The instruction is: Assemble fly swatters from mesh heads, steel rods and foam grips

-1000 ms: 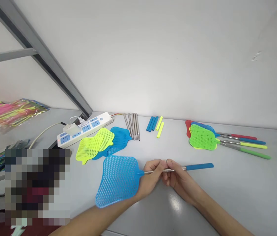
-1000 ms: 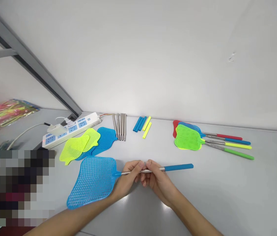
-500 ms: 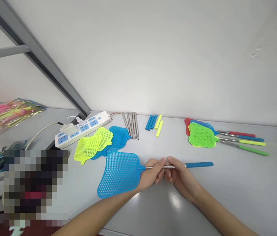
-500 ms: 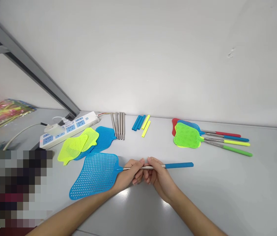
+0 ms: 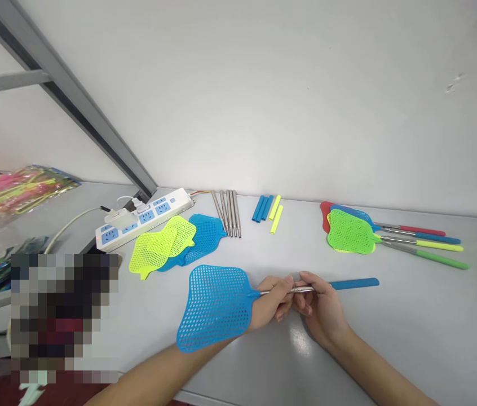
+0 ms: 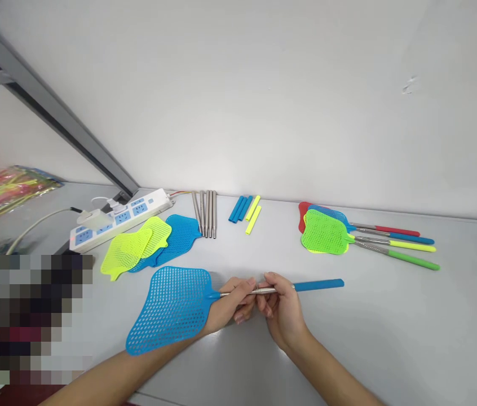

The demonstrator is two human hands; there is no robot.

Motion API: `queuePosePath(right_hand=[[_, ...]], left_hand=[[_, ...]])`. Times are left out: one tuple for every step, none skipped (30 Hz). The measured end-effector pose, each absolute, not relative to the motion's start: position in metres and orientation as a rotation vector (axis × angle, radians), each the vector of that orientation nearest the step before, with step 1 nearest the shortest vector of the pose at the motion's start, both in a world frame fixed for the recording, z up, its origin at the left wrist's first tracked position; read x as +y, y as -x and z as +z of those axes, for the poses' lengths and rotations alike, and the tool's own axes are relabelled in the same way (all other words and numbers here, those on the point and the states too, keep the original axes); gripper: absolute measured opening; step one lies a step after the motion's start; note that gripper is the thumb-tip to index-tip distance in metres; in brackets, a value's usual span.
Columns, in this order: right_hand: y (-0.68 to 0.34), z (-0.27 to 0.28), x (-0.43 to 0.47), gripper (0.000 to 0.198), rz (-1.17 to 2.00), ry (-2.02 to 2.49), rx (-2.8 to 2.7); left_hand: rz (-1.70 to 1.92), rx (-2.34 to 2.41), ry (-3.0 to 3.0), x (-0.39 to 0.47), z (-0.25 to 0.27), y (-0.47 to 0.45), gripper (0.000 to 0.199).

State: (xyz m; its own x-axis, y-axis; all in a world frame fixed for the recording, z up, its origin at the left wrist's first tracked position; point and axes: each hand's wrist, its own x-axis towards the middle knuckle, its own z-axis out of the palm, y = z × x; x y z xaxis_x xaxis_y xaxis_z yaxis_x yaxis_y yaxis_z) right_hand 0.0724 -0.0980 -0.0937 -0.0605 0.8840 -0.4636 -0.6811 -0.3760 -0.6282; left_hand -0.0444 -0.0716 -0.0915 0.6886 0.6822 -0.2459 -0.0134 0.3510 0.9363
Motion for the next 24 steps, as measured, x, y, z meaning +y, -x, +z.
queuePosePath(right_hand=[[-0.073, -0.093, -0.098, 0.029, 1.684, 1.0, -0.276], [-0.073, -0.093, -0.098, 0.028, 1.67, 1.012, -0.26], [-0.074, -0.094, -0.097, 0.026, 1.656, 1.023, -0.245], [-0.074, -0.094, -0.097, 0.025, 1.64, 1.035, -0.231], [-0.075, -0.094, -0.097, 0.023, 1.629, 1.044, -0.221], [-0.076, -0.095, -0.096, 0.023, 1.62, 1.051, -0.216], [-0.077, -0.095, -0.096, 0.022, 1.616, 1.056, -0.213], [-0.078, -0.095, -0.096, 0.023, 1.616, 1.058, -0.214], [-0.079, -0.095, -0.096, 0.023, 1.621, 1.055, -0.216], [-0.079, -0.095, -0.095, 0.024, 1.629, 1.053, -0.219], [-0.08, -0.095, -0.095, 0.024, 1.632, 1.053, -0.221], [-0.08, -0.094, -0.095, 0.024, 1.63, 1.056, -0.221], [-0.08, -0.093, -0.095, 0.024, 1.628, 1.058, -0.221], [-0.08, -0.092, -0.094, 0.024, 1.623, 1.061, -0.221], [-0.08, -0.091, -0.094, 0.023, 1.617, 1.064, -0.222], [-0.081, -0.09, -0.094, 0.023, 1.61, 1.067, -0.226], [-0.081, -0.089, -0.093, 0.022, 1.602, 1.071, -0.231], [-0.082, -0.088, -0.093, 0.022, 1.593, 1.079, -0.237], [-0.084, -0.087, -0.092, 0.022, 1.58, 1.088, -0.242], [-0.085, -0.086, -0.092, 0.021, 1.567, 1.097, -0.245], [-0.087, -0.085, -0.091, 0.021, 1.552, 1.103, -0.245], [-0.088, -0.085, -0.09, 0.021, 1.539, 1.106, -0.244], [-0.09, -0.085, -0.09, 0.021, 1.527, 1.103, -0.243], [-0.091, -0.085, -0.089, 0.021, 1.518, 1.098, -0.244]], left_hand=[[0.506, 0.706, -1.141, -0.072, -0.091, 0.044, 0.048], [0.514, 0.715, -1.145, -0.073, -0.09, 0.045, 0.048], [0.521, 0.726, -1.147, -0.073, -0.09, 0.045, 0.048], [0.525, 0.735, -1.148, -0.073, -0.09, 0.045, 0.049], [0.523, 0.741, -1.147, -0.073, -0.089, 0.045, 0.049], [0.519, 0.743, -1.145, -0.072, -0.089, 0.046, 0.049], [0.516, 0.743, -1.14, -0.072, -0.089, 0.046, 0.049], [0.514, 0.739, -1.132, -0.071, -0.089, 0.046, 0.048], [0.515, 0.736, -1.125, -0.071, -0.089, 0.046, 0.048], [0.517, 0.733, -1.121, -0.07, -0.089, 0.047, 0.048], [0.518, 0.733, -1.118, -0.07, -0.089, 0.047, 0.048], [0.517, 0.733, -1.116, -0.069, -0.089, 0.047, 0.047], [0.515, 0.735, -1.114, -0.069, -0.089, 0.047, 0.047], [0.513, 0.736, -1.112, -0.068, -0.089, 0.047, 0.047], [0.514, 0.74, -1.108, -0.068, -0.089, 0.047, 0.047], [0.517, 0.741, -1.106, -0.067, -0.089, 0.047, 0.047], [0.522, 0.741, -1.105, -0.066, -0.088, 0.047, 0.047], [0.53, 0.74, -1.104, -0.066, -0.088, 0.047, 0.047], [0.539, 0.738, -1.101, -0.065, -0.087, 0.047, 0.046], [0.547, 0.736, -1.096, -0.064, -0.087, 0.048, 0.046], [0.552, 0.736, -1.092, -0.063, -0.086, 0.048, 0.045], [0.556, 0.737, -1.089, -0.062, -0.086, 0.049, 0.045], [0.558, 0.741, -1.088, -0.061, -0.086, 0.05, 0.045], [0.559, 0.744, -1.091, -0.06, -0.086, 0.051, 0.044]])
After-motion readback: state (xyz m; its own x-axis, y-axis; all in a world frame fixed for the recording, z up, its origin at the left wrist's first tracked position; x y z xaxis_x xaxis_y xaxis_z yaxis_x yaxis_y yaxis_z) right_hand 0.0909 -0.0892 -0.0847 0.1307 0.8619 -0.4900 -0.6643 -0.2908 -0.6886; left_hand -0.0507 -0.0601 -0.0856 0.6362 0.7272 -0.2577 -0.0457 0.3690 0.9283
